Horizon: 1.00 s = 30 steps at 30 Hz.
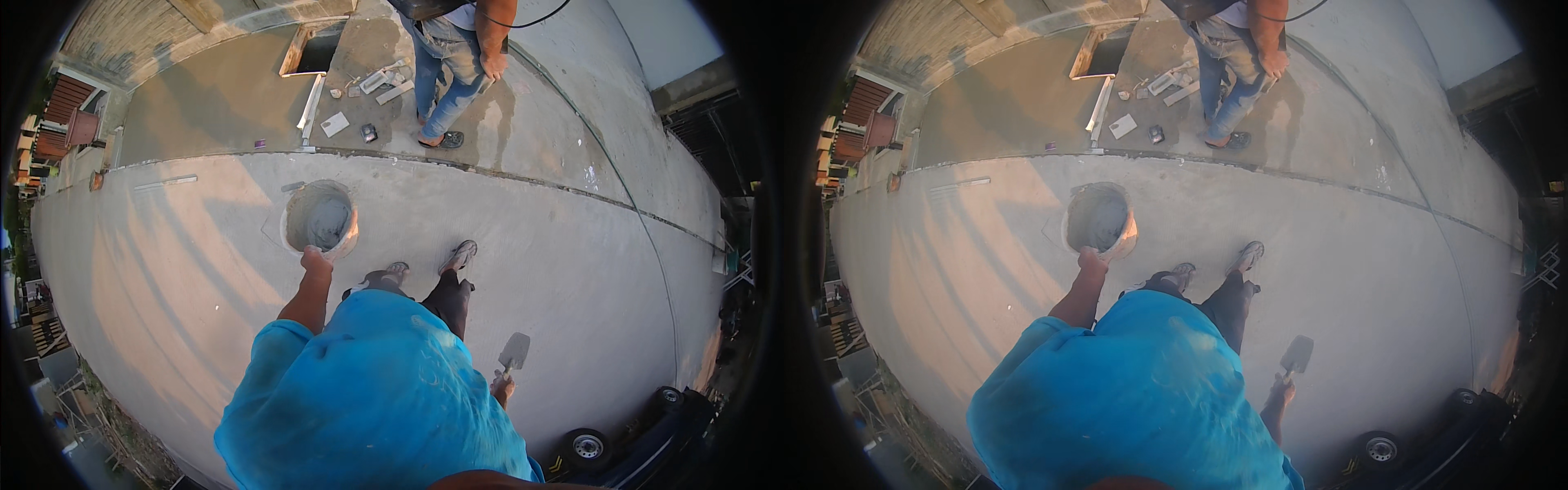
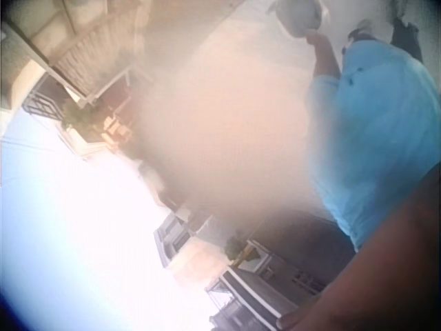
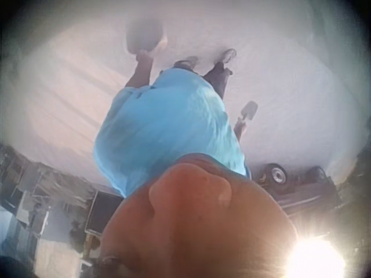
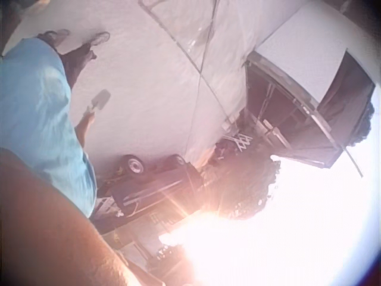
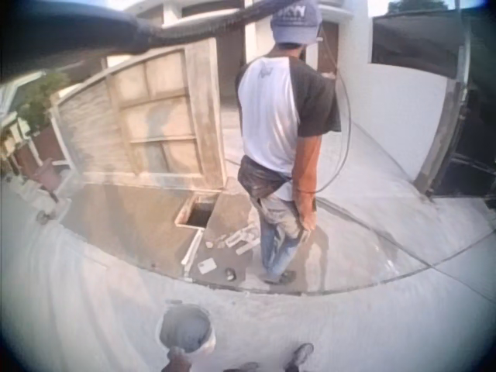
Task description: The person scoops cement from a bucket with a trowel and spreads it onto a concrete surface, smoothing it with the trowel. The person repeatedly scoops and applies cement to fill and level the area.
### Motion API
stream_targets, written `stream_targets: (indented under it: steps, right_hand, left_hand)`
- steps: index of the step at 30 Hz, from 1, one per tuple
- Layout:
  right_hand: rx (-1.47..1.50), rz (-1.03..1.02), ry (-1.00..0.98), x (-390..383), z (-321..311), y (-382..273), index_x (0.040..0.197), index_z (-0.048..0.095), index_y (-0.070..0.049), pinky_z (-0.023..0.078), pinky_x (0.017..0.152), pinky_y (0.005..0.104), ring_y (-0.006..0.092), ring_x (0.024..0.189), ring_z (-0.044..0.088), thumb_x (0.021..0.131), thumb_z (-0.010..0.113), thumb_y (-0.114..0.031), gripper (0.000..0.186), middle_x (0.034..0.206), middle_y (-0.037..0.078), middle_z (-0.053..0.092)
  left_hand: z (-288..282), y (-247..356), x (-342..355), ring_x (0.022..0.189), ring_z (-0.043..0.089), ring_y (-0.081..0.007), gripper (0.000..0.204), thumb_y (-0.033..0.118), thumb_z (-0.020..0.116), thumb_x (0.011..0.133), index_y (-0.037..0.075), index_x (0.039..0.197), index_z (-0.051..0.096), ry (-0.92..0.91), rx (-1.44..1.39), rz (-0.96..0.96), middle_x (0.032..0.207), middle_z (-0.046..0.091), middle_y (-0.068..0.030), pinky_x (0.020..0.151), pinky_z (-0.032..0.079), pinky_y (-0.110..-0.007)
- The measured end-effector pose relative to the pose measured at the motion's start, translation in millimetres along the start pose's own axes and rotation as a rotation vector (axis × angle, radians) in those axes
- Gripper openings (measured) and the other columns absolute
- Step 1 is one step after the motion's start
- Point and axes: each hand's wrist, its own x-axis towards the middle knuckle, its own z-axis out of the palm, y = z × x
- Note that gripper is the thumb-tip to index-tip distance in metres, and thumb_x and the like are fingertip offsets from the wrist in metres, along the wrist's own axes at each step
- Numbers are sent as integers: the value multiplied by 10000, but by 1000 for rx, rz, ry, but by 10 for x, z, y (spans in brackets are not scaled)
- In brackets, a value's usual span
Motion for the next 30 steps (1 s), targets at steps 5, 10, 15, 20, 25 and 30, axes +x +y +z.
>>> stream_targets:
  steps: [5, 10, 15, 20, 25, 30]
  right_hand:
    - [-153, -124, -47, 730, -67, -1072, 965, 645, -51, 366, 426, 278, 109, 481, 472, 883, 587, -264, 235, 588, -11, 492]
    - [-237, -128, -140, 1541, -213, -2032, 995, 651, -56, 430, 483, 314, 149, 558, 550, 838, 634, -276, 271, 714, 33, 602]
    - [-689, -369, -4, 2723, -265, -2919, 1055, 639, -85, 503, 754, 445, 285, 899, 643, 751, 695, -390, 434, 985, 114, 673]
    - [-788, -439, -50, 2567, -5, -4449, 1062, 633, -93, 492, 817, 463, 321, 979, 632, 730, 707, -408, 463, 1027, 145, 663]
    - [-801, -630, 9, 2399, 249, -5604, 1037, 633, -89, 495, 792, 474, 349, 940, 638, 737, 706, -385, 428, 981, 155, 670]
    - [-843, -613, 27, 2321, 453, -6403, 1012, 633, -69, 497, 810, 475, 347, 955, 636, 740, 700, -374, 413, 983, 165, 666]
  left_hand:
    - [316, 270, -100, 852, 652, -349, 486, 222, 870, 565, 9, 901, 592, -13, 83, -86, 888, 646, -158, 754, 529, -397]
    - [290, 992, -263, 893, 646, -365, 443, 176, 839, 606, -17, 925, 601, -58, 19, -357, 925, 645, -205, 776, 519, -404]
    - [688, 1186, -442, 595, 622, -270, 401, 270, 828, 662, -11, 669, 542, 9, 6, -374, 663, 611, -140, 551, 475, -379]
    - [1065, 670, -599, 650, 596, -191, 333, 147, 820, 666, -33, 743, 550, 0, -155, -653, 711, 588, -82, 540, 464, -363]
    - [1015, 1486, -58, 982, 539, -290, 420, 134, 584, 811, -80, 1146, 451, 157, -899, -1155, 1137, 493, -190, 773, 483, -442]
    - [758, 2403, 615, 1200, 446, -391, 489, 175, 415, 863, -91, 1274, 391, 659, -1770, -1495, 1340, 389, -214, 935, 428, -608]
